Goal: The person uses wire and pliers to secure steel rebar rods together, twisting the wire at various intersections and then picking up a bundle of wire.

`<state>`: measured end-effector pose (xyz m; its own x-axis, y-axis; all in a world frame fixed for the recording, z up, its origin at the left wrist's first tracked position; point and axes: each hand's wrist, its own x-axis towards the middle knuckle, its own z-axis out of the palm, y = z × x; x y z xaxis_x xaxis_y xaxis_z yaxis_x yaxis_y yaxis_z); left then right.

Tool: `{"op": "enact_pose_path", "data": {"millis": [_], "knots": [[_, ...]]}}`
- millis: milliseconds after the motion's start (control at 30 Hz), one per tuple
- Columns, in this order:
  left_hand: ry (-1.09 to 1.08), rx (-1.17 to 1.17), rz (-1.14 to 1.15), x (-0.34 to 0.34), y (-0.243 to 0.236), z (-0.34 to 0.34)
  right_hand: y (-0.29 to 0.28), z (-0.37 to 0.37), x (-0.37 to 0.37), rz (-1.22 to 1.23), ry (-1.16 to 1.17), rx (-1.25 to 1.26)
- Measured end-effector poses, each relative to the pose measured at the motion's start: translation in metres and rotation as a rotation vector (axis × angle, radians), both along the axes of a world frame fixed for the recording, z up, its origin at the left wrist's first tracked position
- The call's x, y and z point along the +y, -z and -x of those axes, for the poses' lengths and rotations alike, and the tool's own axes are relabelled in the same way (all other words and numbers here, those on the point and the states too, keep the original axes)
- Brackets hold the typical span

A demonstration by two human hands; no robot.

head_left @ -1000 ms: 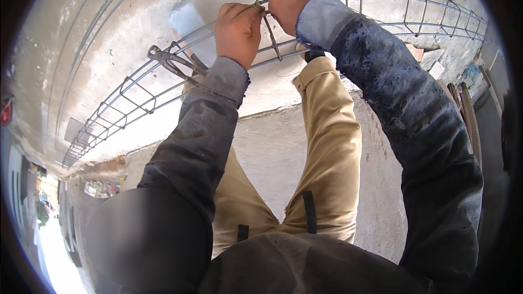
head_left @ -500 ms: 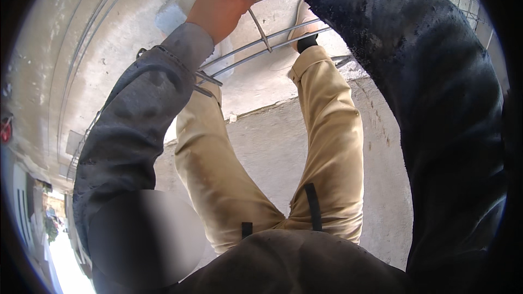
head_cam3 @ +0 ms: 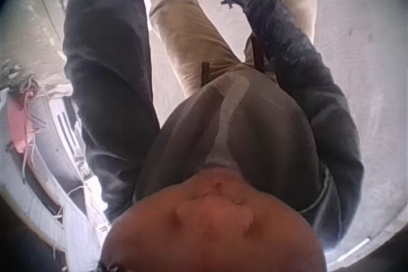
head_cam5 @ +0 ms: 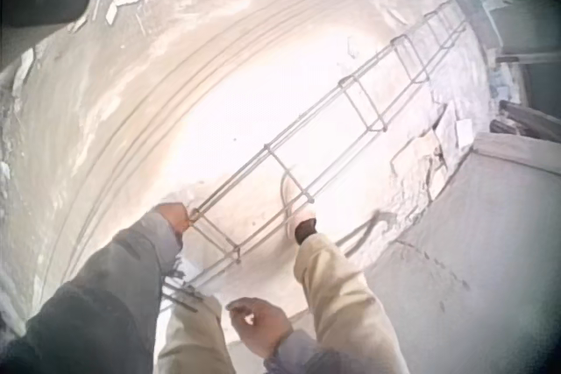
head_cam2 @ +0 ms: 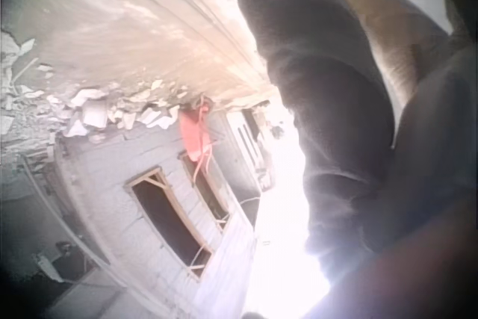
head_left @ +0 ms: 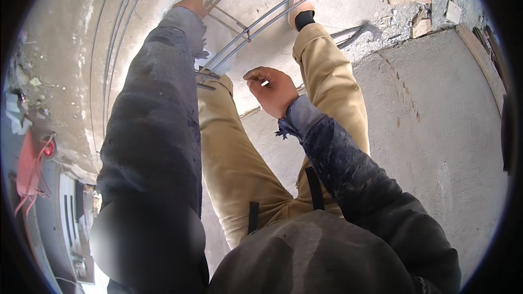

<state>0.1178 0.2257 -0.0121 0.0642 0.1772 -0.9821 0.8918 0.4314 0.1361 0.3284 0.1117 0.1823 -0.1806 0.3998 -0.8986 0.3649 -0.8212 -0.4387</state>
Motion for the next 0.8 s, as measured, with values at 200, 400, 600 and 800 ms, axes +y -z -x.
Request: {"op": "enact_pose_path", "data": {"millis": [200,400,600,800], "knots": [[0.086,-0.094,0.016,0.008,-0.028,0.008,0.029,0.012,-0.099,0.248,-0.28,0.044],[0.602,-0.186,-0.501,0.027,-0.068,-0.013,0.063,0.082,-0.066,-0.407,-0.633,-0.007],[0.868,-0.138,-0.377,0.044,-0.088,-0.038,0.096,0.139,-0.079,-0.524,-0.885,-0.087],[0.928,-0.211,-0.29,0.056,-0.094,-0.031,0.097,0.151,-0.081,-0.484,-0.806,-0.096]]}}
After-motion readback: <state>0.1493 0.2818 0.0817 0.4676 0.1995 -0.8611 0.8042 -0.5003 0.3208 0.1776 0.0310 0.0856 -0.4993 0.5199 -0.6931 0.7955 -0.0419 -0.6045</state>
